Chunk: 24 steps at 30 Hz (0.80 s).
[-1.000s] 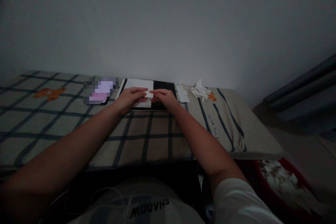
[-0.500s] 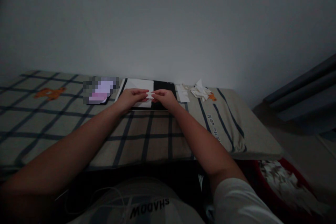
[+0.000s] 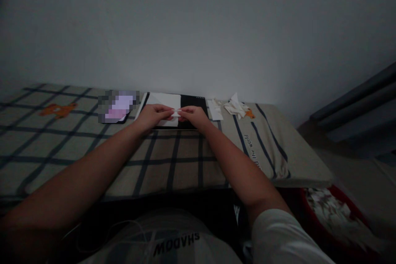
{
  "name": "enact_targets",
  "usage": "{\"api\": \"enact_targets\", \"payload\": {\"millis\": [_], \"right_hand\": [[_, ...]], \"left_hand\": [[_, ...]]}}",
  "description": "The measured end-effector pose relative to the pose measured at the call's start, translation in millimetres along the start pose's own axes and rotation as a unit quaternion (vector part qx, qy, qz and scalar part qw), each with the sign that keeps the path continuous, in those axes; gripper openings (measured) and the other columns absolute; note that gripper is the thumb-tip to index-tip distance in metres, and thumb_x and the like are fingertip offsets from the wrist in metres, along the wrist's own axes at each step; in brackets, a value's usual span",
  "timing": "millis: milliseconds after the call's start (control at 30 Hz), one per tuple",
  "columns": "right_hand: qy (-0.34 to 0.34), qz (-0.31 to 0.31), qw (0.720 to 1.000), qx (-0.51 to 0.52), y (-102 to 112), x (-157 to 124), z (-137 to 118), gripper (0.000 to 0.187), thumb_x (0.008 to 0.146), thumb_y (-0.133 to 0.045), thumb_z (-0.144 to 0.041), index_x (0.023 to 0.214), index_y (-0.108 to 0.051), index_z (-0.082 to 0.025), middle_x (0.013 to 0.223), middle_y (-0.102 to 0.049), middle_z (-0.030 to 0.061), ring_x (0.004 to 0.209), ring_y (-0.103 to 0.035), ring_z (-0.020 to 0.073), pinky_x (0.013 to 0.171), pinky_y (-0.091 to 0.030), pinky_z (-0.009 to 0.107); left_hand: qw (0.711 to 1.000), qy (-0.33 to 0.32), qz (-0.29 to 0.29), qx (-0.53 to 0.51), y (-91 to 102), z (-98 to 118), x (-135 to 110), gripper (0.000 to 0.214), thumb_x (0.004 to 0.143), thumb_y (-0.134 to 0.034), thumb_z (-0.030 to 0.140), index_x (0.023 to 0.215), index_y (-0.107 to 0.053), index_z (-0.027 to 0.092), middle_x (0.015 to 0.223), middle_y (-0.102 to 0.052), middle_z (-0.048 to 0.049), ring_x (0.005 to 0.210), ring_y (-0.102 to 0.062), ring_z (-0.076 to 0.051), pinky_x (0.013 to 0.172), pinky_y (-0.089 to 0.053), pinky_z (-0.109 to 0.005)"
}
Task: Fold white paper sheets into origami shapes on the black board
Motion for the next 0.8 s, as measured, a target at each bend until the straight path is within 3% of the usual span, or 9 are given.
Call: {"api": "enact_targets", "payload": {"millis": [200,467,800], "right_hand": [[-0.026,-0.013,0.998,0.05,1.3,0.8,-0.1,0.03,0.065,-0.084,-0.038,0.082,-0.075,-0.016,0.074,-0.072,0.0025,0.065,-0.062,0.0113,0.066,-0.052,0.026],[-0.038,-0.042,0.994,0.088,-2.7,-4.3,-7.2,0.031,0.061,-0.087,-0.038,0.079,-0.074,-0.016,0.075,-0.071,0.0021,0.067,-0.061,0.0108,0.068,-0.053,0.025],[-0.032,-0.043,0.994,0.095,-2.2,-5.0,-8.8,0.032,0.06,-0.088,-0.039,0.079,-0.074,-0.016,0.077,-0.07,0.0023,0.068,-0.061,0.0113,0.069,-0.052,0.026]], "left_hand": [[0.998,-0.002,-0.032,-0.056,-0.9,0.0,0.8,0.036,0.065,-0.085,0.041,0.089,-0.077,0.014,0.092,-0.077,-0.0099,0.077,-0.071,-0.017,0.083,-0.058,-0.032],[0.994,-0.03,-0.073,-0.071,-1.6,-3.0,3.0,0.039,0.065,-0.084,0.043,0.09,-0.078,0.014,0.089,-0.076,-0.0084,0.073,-0.069,-0.016,0.083,-0.059,-0.035],[0.994,-0.036,-0.068,-0.079,-1.1,-4.6,3.7,0.044,0.062,-0.085,0.049,0.086,-0.077,0.013,0.084,-0.074,-0.0081,0.075,-0.067,-0.017,0.081,-0.059,-0.036]]}}
Point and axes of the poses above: each hand's wrist, its own x-axis towards the middle knuckle, its own y-axis out of the back of the hand, z = x × y, the point moved 2 cm from there along x, towards the middle knuckle
